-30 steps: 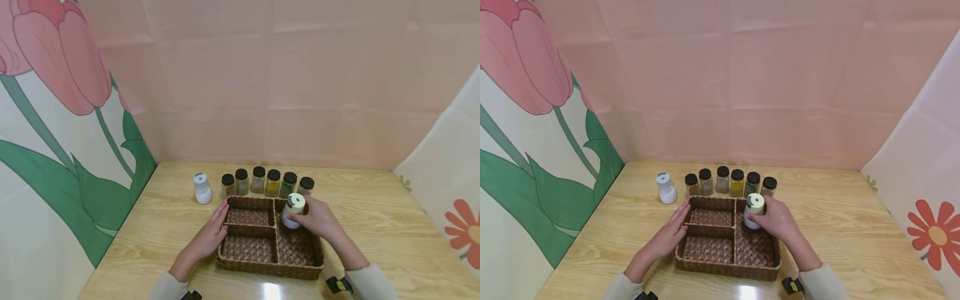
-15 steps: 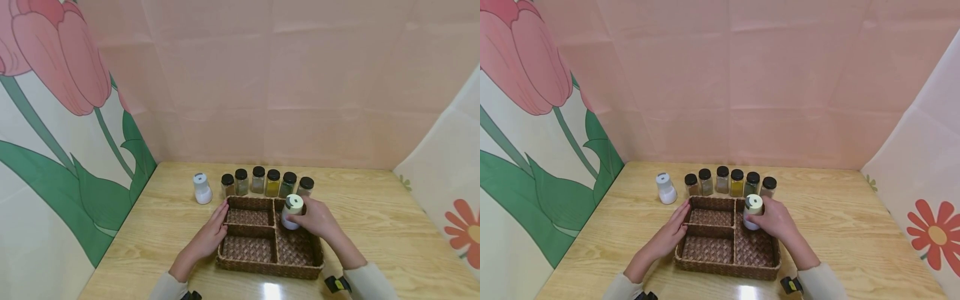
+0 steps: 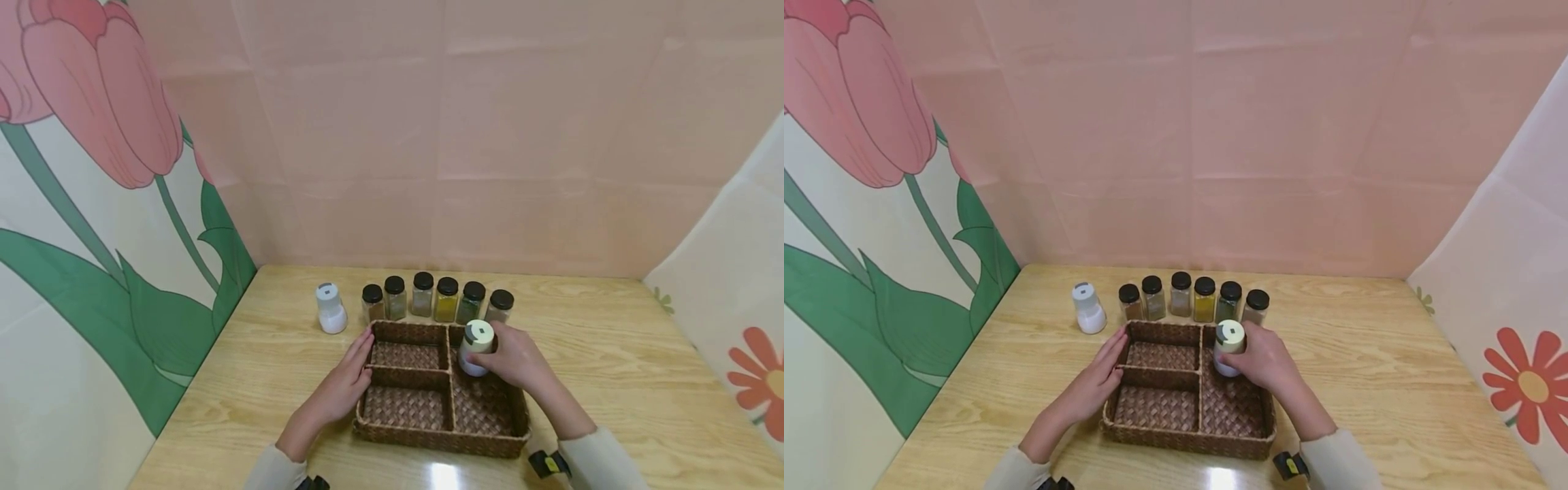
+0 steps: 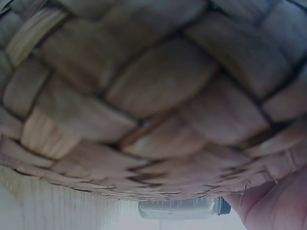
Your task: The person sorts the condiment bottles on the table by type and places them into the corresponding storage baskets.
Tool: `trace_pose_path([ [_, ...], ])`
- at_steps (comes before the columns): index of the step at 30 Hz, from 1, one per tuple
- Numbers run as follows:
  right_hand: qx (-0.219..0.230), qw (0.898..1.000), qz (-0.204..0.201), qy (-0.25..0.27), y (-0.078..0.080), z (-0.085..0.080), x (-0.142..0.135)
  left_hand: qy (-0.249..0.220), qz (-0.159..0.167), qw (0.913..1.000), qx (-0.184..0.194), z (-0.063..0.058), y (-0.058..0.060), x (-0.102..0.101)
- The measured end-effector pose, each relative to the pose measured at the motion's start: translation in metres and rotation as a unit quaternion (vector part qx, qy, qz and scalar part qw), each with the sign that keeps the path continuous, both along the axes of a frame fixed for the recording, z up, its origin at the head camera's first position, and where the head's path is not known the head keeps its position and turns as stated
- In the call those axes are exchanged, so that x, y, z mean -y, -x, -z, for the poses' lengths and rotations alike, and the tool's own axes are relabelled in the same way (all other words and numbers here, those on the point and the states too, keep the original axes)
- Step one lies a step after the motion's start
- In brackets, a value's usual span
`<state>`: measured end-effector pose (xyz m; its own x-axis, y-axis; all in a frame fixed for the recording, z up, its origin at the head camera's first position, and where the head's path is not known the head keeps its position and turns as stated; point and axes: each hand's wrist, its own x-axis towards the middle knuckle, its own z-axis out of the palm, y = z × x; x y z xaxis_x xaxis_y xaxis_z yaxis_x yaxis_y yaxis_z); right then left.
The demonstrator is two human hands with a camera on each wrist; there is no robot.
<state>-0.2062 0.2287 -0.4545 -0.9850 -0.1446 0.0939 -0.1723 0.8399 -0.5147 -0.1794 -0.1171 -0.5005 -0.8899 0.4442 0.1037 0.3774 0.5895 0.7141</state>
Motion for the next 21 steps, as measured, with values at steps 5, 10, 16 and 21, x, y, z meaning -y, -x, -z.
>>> trace_pose_path([
  [5, -0.007, 1.000, -0.008, -0.006, 0.0009, 0.0004, 0.0014, 0.004, 0.000, 1.0000, 0.000, 0.0010, 0.0013, 0.0002],
  [10, -0.011, 1.000, -0.011, -0.007, 0.0016, 0.0019, 0.0031, 0.002, 0.003, 1.0000, -0.005, 0.0026, 0.0021, 0.0005],
  [16, -0.007, 1.000, -0.006, -0.009, 0.0015, 0.0025, 0.0056, 0.001, 0.004, 1.0000, -0.005, 0.0025, 0.0024, 0.0002],
  [21, -0.004, 1.000, -0.005, -0.018, 0.0022, 0.0026, 0.0071, 0.004, 0.001, 1.0000, 0.002, 0.0024, 0.0026, 0.0004],
])
